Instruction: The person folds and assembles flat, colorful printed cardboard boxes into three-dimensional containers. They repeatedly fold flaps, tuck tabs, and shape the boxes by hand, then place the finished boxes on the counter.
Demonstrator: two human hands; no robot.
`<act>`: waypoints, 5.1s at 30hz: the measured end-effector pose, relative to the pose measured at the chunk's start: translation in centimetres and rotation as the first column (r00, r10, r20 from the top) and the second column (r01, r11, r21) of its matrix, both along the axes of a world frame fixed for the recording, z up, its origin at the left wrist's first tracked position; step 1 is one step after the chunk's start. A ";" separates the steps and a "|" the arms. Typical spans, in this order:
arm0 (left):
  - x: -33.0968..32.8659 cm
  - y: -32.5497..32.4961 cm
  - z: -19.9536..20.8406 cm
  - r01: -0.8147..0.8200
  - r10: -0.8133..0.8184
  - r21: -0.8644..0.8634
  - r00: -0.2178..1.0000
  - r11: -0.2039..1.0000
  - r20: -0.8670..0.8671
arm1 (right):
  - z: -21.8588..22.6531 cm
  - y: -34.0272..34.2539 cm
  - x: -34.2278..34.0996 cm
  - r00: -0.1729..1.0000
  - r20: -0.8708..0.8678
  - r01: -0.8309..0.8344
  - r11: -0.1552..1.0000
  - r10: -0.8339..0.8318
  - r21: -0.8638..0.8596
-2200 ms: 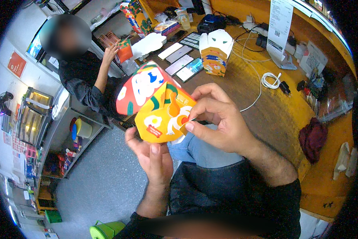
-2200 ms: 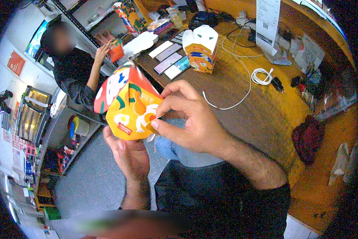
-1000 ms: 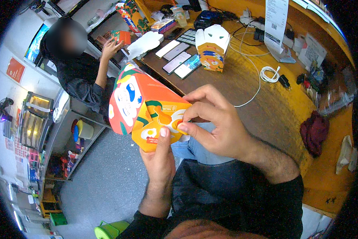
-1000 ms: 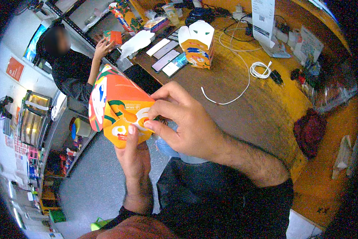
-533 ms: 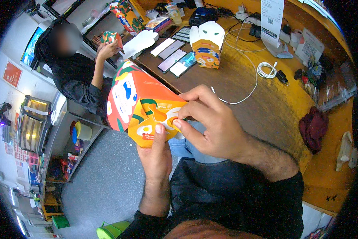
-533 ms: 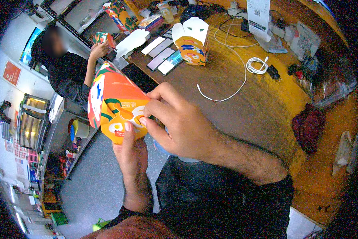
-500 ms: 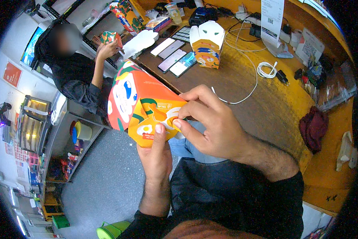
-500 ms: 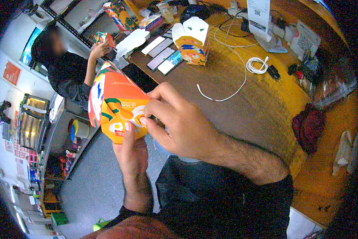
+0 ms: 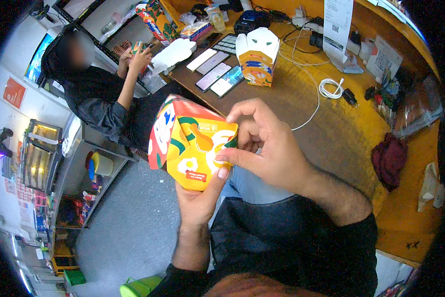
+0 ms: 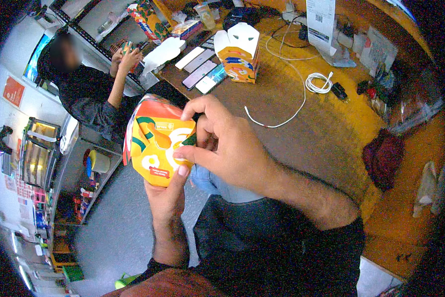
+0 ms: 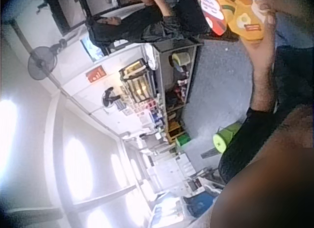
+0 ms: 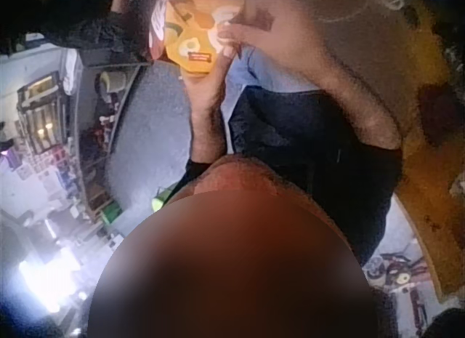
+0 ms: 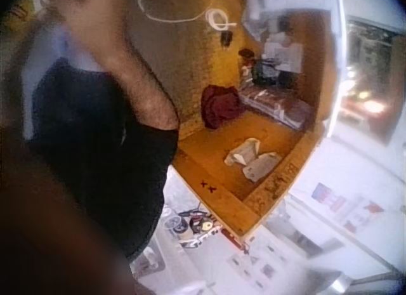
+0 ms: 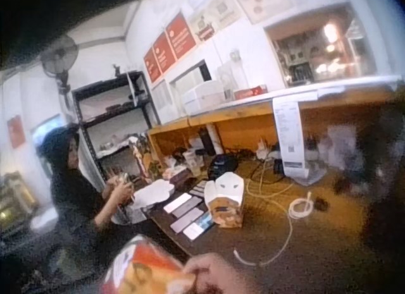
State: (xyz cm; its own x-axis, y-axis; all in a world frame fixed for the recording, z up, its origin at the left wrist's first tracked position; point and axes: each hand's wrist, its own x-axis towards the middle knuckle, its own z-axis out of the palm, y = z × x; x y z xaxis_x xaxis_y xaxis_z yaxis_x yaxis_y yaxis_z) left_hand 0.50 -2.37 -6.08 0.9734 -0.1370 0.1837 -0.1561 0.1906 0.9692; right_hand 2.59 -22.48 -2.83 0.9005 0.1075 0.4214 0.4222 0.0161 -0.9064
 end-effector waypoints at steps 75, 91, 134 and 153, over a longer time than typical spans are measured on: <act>7.2 5.7 -3.5 0.091 -0.595 -0.975 0.802 0.202 -0.048 | -3.0 -0.3 2.5 0.968 0.231 0.066 0.781 0.103 -0.622; 3.2 0.6 -1.3 0.070 -0.066 -0.058 0.995 0.996 0.070 | -1.9 -0.3 0.5 0.954 0.155 -0.150 0.857 0.257 -0.494; 1.1 1.3 1.4 0.110 -0.130 -0.203 0.988 0.973 -0.088 | -3.2 0.0 2.7 0.877 0.453 0.276 0.941 -0.163 -0.196; 1.4 2.0 1.0 0.134 -0.193 -0.223 0.944 0.966 -0.267 | -0.5 -1.9 1.5 0.728 0.674 0.250 0.867 0.124 -0.430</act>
